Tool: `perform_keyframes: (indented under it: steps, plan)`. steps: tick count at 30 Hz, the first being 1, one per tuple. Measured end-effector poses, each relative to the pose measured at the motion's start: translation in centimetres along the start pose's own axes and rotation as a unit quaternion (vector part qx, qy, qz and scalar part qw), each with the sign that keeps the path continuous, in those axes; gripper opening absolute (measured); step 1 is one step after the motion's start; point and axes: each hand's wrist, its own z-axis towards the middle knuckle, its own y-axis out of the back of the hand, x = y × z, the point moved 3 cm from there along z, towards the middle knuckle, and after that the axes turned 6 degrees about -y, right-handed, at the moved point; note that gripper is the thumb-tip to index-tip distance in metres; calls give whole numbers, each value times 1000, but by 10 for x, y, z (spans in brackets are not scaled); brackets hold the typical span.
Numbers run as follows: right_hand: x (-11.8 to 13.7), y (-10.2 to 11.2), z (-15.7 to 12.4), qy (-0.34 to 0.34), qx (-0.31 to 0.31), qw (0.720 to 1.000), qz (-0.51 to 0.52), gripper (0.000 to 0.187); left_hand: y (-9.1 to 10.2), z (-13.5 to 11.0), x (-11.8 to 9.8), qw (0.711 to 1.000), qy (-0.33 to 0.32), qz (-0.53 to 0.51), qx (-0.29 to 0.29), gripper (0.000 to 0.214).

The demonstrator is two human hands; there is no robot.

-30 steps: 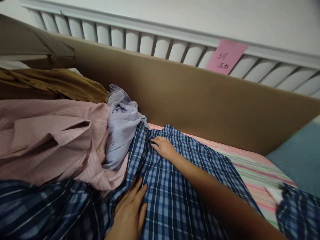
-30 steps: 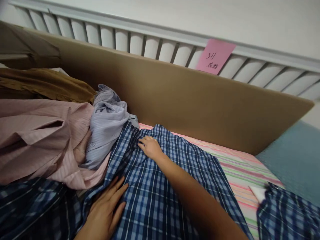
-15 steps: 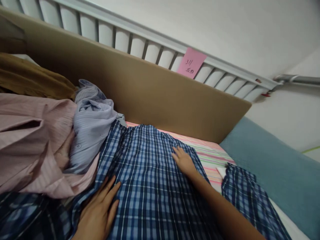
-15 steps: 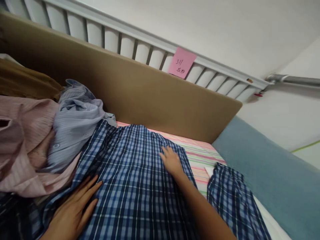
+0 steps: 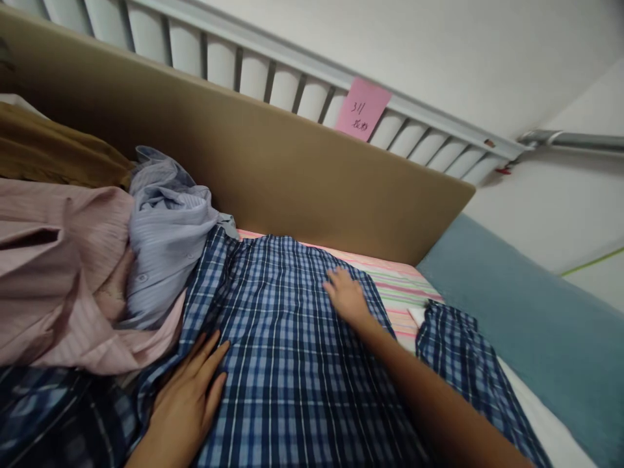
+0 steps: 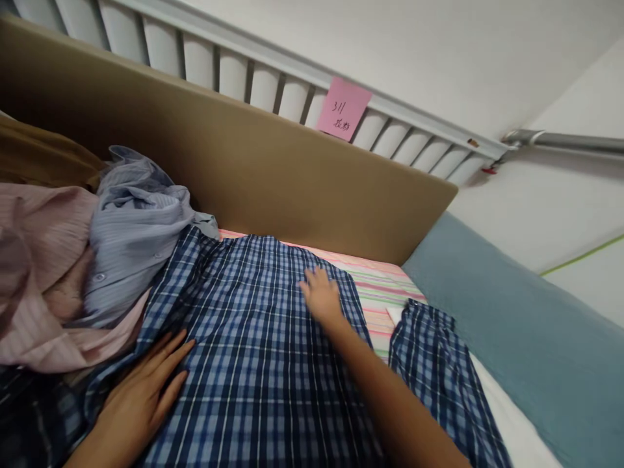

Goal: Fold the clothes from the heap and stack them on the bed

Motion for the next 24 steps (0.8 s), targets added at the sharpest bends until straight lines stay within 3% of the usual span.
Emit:
perform_keyframes:
  steps: [2, 3, 6, 9, 11, 13, 16, 19, 22, 24]
  plan:
    - [9, -6, -35, 184, 28, 983, 16, 47, -1, 1, 0, 1000, 7, -8, 10, 40]
    - [5, -8, -50, 210, 37, 977, 17, 48, -2, 1, 1, 1000, 11, -12, 18, 40]
    - [-32, 2, -76, 96, 46, 994, -11, 47, -3, 3, 3, 999, 26, -15, 42, 41]
    - [-73, 33, -108, 27, 37, 999, -4, 46, -4, 8, 4, 997, 32, -20, 61, 42]
    - [-88, 51, -149, 18, 9, 999, 41, 45, -1, 13, 2, 997, 30, -36, 69, 42]
    - [-92, 55, -204, 20, -27, 995, 92, 44, 11, 17, -4, 995, 23, -68, 67, 41]
    - [-88, 36, -294, 67, -67, 989, 116, 44, 53, 11, -22, 990, 15, -138, 34, 39]
    - [-92, 12, -364, 77, -132, 977, 146, 45, 113, -23, -43, 977, 46, -208, -13, 35]
    - [-103, -1, -407, 53, -171, 959, 220, 45, 169, -93, -49, 941, 201, -268, -53, 32]
    - [-102, -5, -428, 60, -137, 945, 292, 42, 195, -154, -43, 872, 361, -315, -97, 37]
